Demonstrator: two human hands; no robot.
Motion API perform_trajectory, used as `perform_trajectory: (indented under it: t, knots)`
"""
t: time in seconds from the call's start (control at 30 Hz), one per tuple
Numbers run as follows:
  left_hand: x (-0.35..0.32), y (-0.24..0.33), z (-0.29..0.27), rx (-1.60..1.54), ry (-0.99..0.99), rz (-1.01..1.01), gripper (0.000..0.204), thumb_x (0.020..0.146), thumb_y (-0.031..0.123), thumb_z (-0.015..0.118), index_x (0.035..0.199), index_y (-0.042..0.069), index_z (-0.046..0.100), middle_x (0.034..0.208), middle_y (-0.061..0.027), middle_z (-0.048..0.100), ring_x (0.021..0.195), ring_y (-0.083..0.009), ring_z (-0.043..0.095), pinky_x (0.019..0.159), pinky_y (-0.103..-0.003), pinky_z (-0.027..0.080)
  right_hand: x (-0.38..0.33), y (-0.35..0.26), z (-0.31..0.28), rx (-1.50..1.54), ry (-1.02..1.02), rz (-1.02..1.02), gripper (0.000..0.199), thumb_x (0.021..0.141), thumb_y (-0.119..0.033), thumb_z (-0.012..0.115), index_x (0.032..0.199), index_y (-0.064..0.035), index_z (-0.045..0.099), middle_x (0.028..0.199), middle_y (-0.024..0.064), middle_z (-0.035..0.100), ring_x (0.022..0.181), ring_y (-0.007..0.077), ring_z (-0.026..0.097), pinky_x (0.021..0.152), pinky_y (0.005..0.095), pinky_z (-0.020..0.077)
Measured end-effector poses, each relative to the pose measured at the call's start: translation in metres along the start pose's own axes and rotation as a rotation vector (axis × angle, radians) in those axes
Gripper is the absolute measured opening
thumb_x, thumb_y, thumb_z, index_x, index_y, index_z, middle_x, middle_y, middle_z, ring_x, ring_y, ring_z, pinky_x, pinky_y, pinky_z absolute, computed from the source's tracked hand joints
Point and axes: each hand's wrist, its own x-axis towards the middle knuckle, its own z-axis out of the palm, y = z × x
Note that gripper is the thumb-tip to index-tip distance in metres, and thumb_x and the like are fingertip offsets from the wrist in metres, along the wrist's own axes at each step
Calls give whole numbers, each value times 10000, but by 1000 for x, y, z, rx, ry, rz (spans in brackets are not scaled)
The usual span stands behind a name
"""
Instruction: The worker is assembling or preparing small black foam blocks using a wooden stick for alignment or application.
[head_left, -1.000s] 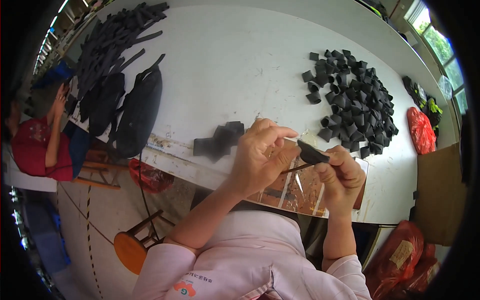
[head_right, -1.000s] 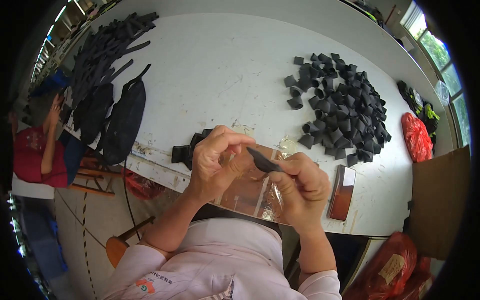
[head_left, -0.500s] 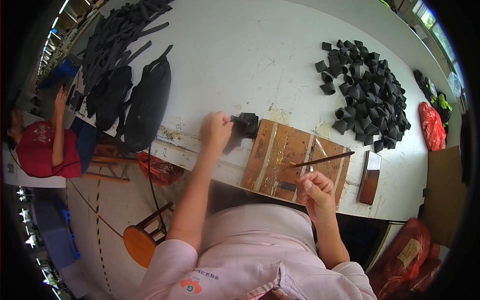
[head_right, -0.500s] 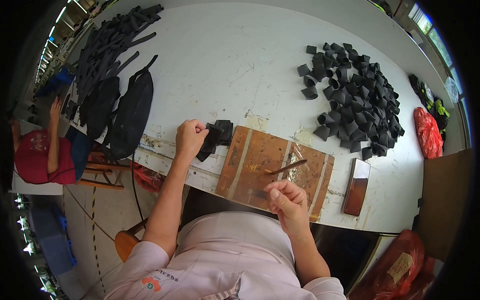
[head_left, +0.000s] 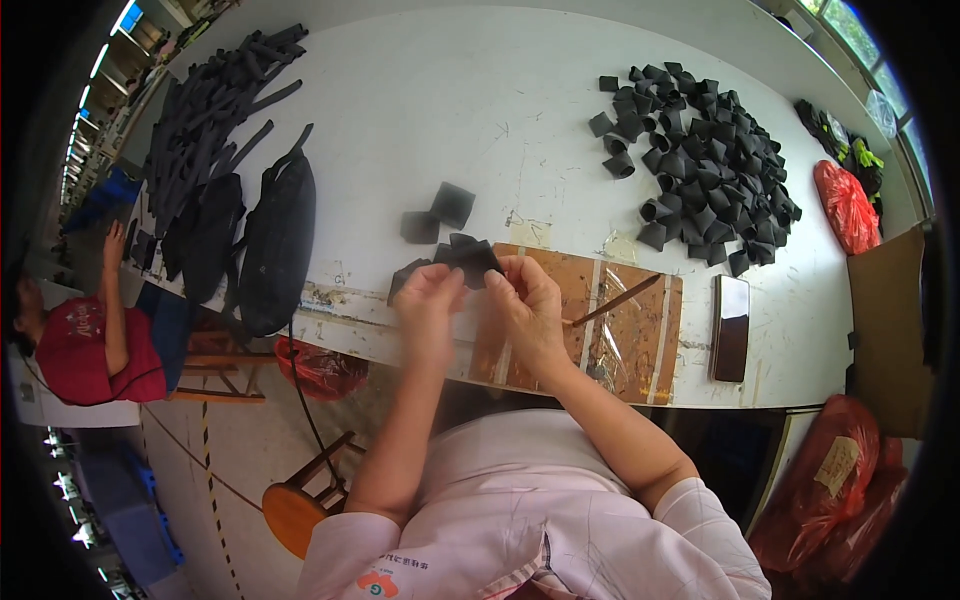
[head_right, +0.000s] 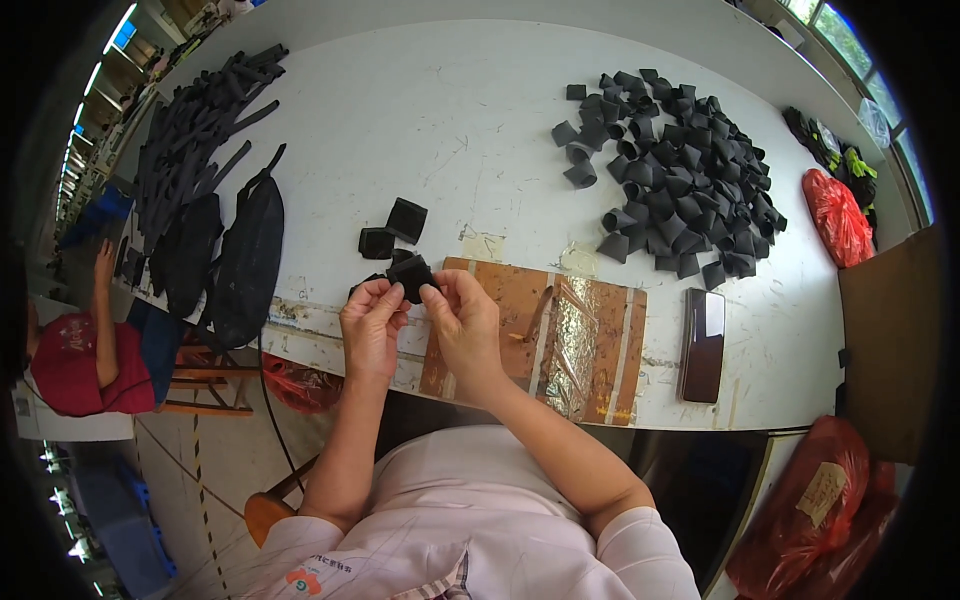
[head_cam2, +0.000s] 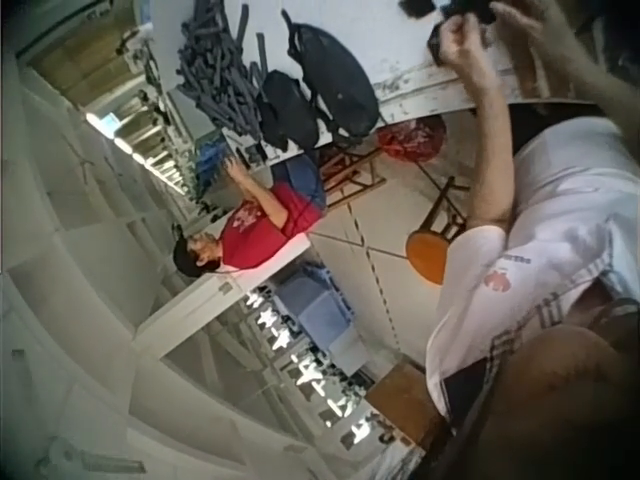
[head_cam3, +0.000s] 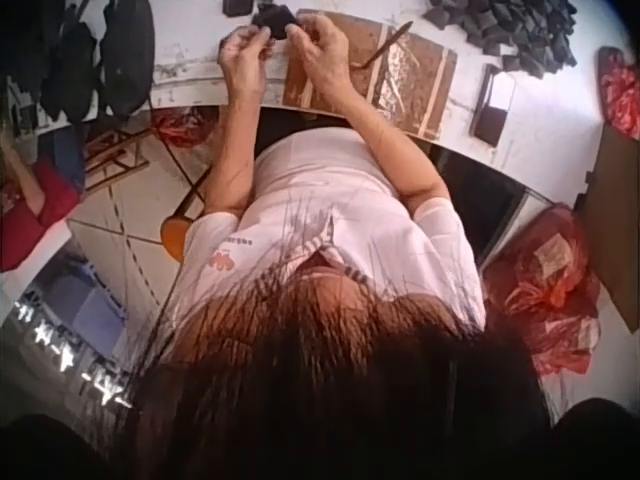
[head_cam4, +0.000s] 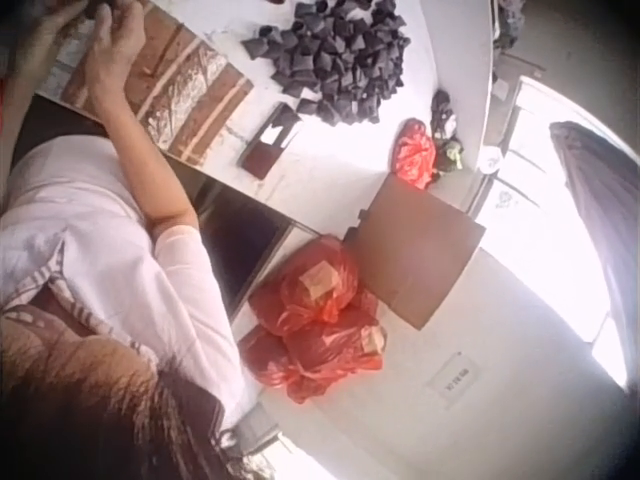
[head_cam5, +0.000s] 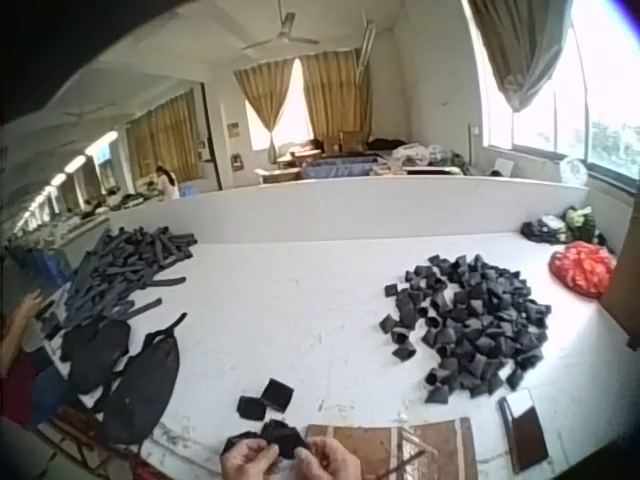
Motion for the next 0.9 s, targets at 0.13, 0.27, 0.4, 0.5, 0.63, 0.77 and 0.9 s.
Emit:
perform_trajectory:
  t: [0.13, 0.27, 0.4, 0.5, 0.63, 0.77, 0.9]
  knots:
    - [-4, -4, -6, 42, -31, -31, 76, 788, 59, 602, 851, 41, 564, 730, -14, 575, 623, -93, 559, 517, -187, 427, 12, 11, -8, 100, -15, 81, 79, 811, -62, 577, 830, 15, 584, 700, 6, 547, 593, 52, 442, 538, 206, 391]
    - [0, 13, -4, 244, -53, 110, 165, 814, 145, 577, 935, 33, 572, 782, 11, 551, 675, -59, 510, 568, -194, 397, 19, 10, -17, -326, 31, -329, 105, 816, -22, 530, 893, -15, 601, 684, 75, 523, 584, 136, 471, 542, 242, 382]
    - [6, 35, 0, 445, -288, 208, 172, 822, 136, 575, 948, 18, 583, 757, 28, 547, 654, -25, 468, 567, -173, 374, 19, -6, -28, -391, -36, -276, 103, 815, -23, 527, 887, -28, 600, 684, 75, 495, 623, 168, 472, 584, 260, 386]
    - [5, 39, 2, 465, -432, 165, 117, 820, 76, 574, 910, 5, 595, 727, 19, 567, 645, -22, 489, 569, -154, 390, 20, -2, -33, -414, -106, -270, 99, 812, -27, 530, 884, -41, 596, 692, 71, 474, 665, 185, 473, 618, 270, 386]
    - [4, 36, -3, 582, -488, 172, 71, 801, 31, 580, 860, -7, 593, 699, 9, 570, 598, -22, 490, 533, -153, 399, 17, -7, -35, -437, -221, -304, 84, 824, -39, 527, 886, -35, 583, 744, 57, 483, 683, 161, 465, 627, 254, 386]
    - [-11, 37, -2, 587, -371, 157, 68, 744, 28, 606, 793, -20, 604, 685, -20, 611, 631, -48, 536, 587, -208, 441, 1, -27, -23, -647, 20, -463, 117, 794, -84, 574, 909, -63, 585, 740, 84, 495, 694, 218, 512, 602, 308, 418]
    - [-40, 39, 10, 389, -274, 70, 88, 726, 42, 631, 783, -14, 595, 675, -17, 602, 616, -57, 533, 536, -205, 424, -24, -50, -18, -596, -101, -379, 177, 742, -114, 637, 883, -24, 580, 733, 95, 505, 625, 218, 527, 531, 309, 422]
